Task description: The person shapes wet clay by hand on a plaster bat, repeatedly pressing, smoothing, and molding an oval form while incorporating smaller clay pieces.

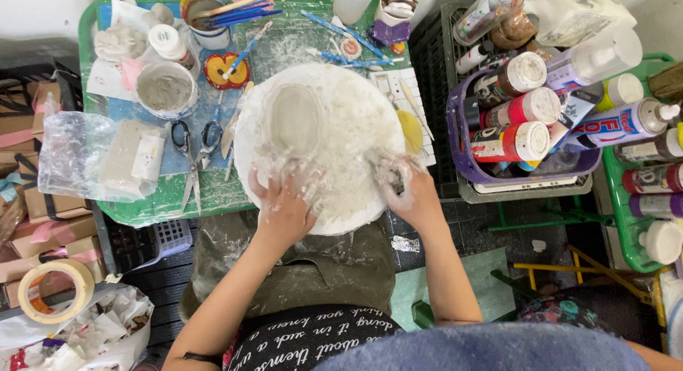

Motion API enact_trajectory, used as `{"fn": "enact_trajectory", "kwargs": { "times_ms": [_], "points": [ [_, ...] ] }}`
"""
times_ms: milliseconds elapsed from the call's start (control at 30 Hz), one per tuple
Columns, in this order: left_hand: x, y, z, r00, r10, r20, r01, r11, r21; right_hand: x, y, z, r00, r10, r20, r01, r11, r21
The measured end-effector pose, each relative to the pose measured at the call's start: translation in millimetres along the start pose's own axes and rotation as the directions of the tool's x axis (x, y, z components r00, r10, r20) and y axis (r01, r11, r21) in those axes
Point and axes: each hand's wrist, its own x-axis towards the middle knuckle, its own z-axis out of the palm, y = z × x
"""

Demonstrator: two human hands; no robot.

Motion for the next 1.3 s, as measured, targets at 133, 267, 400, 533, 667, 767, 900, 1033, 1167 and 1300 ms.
{"fn": "enact_trajectory", "kwargs": {
  "times_ms": [133, 267, 400, 533, 667, 767, 900, 1033, 1167, 1300],
  "points": [
    [2.3, 0.8, -4.9, 0.999, -0.039, 0.001, 0.039, 0.998, -0.039, -30.7, -7.2, 15.2, 0.977, -0.214, -0.011, 0.208, 0.957, -0.203],
    [4.8, 3.0, -16.4, 0.996, -0.042, -0.072, 0.032, 0.991, -0.133, -48.9, 3.7, 22.6, 0.981, -0.155, 0.117, 0.160, 0.986, -0.039],
    [6.4, 2.2, -15.8, 0.995, -0.044, -0.089, 0.032, 0.991, -0.131, -11.8, 25.0, 10.6, 0.990, 0.032, -0.139, -0.010, 0.987, 0.159],
    [-3.9, 8.2, 3.3, 0.929, -0.195, -0.315, 0.090, 0.943, -0.320, 67.5, 28.9, -4.3, 0.941, -0.276, -0.197, 0.235, 0.949, -0.209],
    [-15.1, 9.3, 36.0, 0.796, -0.343, -0.499, 0.000, 0.824, -0.566, 64.5, 19.3, 5.5, 0.951, -0.257, -0.174, 0.188, 0.922, -0.338],
    [-44.6, -1.2, 54.4, 0.879, -0.404, -0.252, 0.071, 0.634, -0.770, 14.7, 14.2, 12.9, 0.921, -0.311, -0.233, 0.186, 0.879, -0.440],
    [-47.2, -0.3, 54.0, 0.841, -0.431, -0.327, -0.020, 0.579, -0.815, -41.5, -17.8, 29.1, 1.000, -0.019, -0.021, 0.012, 0.949, -0.315],
    [-19.0, -1.9, 19.8, 0.775, -0.521, -0.357, -0.071, 0.490, -0.869, -41.4, -47.2, 30.8, 0.978, -0.096, 0.184, 0.121, 0.984, -0.129],
    [-11.8, -7.9, 11.7, 0.714, -0.636, -0.294, -0.142, 0.279, -0.950, 5.8, -54.9, 43.6, 0.873, -0.488, 0.002, 0.486, 0.868, -0.107],
    [-38.3, -16.3, 42.2, 0.764, -0.632, -0.131, -0.015, 0.186, -0.982, 28.0, -74.4, 74.3, 0.785, -0.481, 0.391, 0.569, 0.810, -0.145]
  ]
}}
